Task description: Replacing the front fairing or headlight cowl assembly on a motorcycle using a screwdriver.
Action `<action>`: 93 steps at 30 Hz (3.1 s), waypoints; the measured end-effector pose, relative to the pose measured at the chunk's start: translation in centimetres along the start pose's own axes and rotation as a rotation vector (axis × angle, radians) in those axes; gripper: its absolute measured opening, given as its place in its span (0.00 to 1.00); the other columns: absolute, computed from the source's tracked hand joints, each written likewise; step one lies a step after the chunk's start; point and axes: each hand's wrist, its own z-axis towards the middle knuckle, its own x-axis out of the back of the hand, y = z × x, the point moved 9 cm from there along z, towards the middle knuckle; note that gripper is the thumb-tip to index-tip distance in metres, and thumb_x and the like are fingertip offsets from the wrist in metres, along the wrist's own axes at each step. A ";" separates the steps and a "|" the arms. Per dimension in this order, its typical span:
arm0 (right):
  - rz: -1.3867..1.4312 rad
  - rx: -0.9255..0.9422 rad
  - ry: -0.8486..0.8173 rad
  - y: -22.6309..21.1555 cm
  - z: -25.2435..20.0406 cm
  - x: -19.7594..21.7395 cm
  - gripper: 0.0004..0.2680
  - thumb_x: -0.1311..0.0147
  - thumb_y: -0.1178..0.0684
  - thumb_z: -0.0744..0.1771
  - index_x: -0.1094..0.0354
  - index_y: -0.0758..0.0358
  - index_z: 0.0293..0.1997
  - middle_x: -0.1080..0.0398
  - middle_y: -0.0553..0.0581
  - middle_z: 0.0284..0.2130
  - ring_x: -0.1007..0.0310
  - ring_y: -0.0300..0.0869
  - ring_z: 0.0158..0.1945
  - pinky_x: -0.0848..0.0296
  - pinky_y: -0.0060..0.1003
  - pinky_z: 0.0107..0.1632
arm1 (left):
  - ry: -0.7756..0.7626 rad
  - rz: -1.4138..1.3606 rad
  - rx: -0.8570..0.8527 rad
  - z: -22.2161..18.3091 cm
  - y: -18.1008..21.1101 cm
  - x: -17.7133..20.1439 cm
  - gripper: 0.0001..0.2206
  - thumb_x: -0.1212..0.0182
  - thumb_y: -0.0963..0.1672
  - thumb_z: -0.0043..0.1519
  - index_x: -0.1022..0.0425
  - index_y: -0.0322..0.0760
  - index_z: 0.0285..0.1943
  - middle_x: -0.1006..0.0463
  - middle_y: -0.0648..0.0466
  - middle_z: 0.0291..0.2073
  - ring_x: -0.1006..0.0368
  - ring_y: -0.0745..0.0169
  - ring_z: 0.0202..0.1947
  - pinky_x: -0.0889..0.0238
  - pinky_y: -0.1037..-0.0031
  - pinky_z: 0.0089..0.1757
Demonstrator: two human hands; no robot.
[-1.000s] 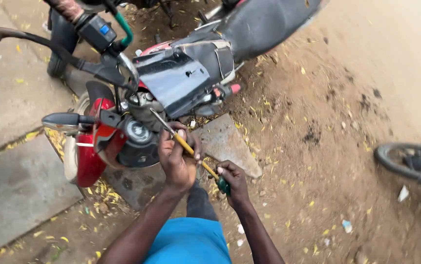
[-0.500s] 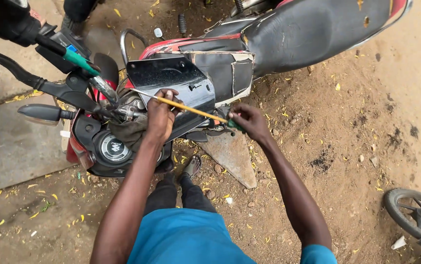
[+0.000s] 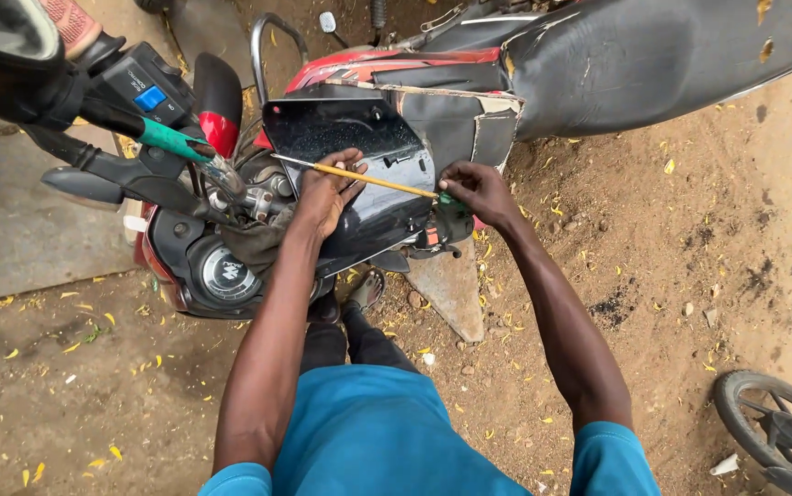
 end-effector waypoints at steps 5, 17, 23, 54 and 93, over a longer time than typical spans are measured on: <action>0.032 -0.013 -0.022 1.1 1.1 -0.1 0.07 0.40 0.49 0.67 0.24 0.55 0.46 0.22 0.50 0.33 0.29 0.33 0.30 0.26 0.35 0.35 | 0.070 0.216 0.083 -3.5 3.7 -2.9 0.18 0.60 0.38 0.68 0.37 0.34 0.68 0.38 0.46 0.68 0.24 0.48 0.54 0.20 0.59 0.47; -0.241 0.463 -0.058 -2.3 2.8 -2.5 0.07 0.47 0.47 0.72 0.25 0.55 0.50 0.21 0.53 0.38 0.26 0.30 0.33 0.24 0.34 0.37 | 0.250 -0.195 -0.089 -4.8 2.0 2.7 0.04 0.55 0.38 0.70 0.35 0.29 0.48 0.22 0.33 0.46 0.19 0.45 0.42 0.21 0.59 0.44; -0.540 0.307 -0.066 -2.1 4.5 -4.1 0.11 0.53 0.42 0.72 0.28 0.53 0.50 0.23 0.51 0.28 0.38 0.37 0.16 0.32 0.39 0.23 | 0.333 -0.081 -0.112 -4.4 2.7 3.8 0.04 0.53 0.39 0.70 0.36 0.29 0.48 0.22 0.31 0.45 0.18 0.42 0.45 0.23 0.63 0.45; -0.729 0.559 0.007 -6.8 5.4 -5.1 0.09 0.45 0.45 0.69 0.22 0.55 0.47 0.25 0.50 0.39 0.25 0.42 0.40 0.23 0.40 0.40 | 0.242 1.500 -0.591 -4.1 4.9 -4.5 0.11 0.34 0.38 0.61 0.23 0.26 0.51 0.24 0.44 0.40 0.28 0.55 0.39 0.29 0.65 0.39; 0.044 0.299 0.231 -5.2 4.5 -2.3 0.10 0.41 0.59 0.69 0.25 0.59 0.57 0.24 0.54 0.43 0.32 0.34 0.35 0.27 0.28 0.37 | 0.204 1.516 -0.734 -1.2 6.0 -4.3 0.05 0.34 0.37 0.61 0.22 0.31 0.44 0.21 0.46 0.37 0.25 0.55 0.35 0.28 0.63 0.37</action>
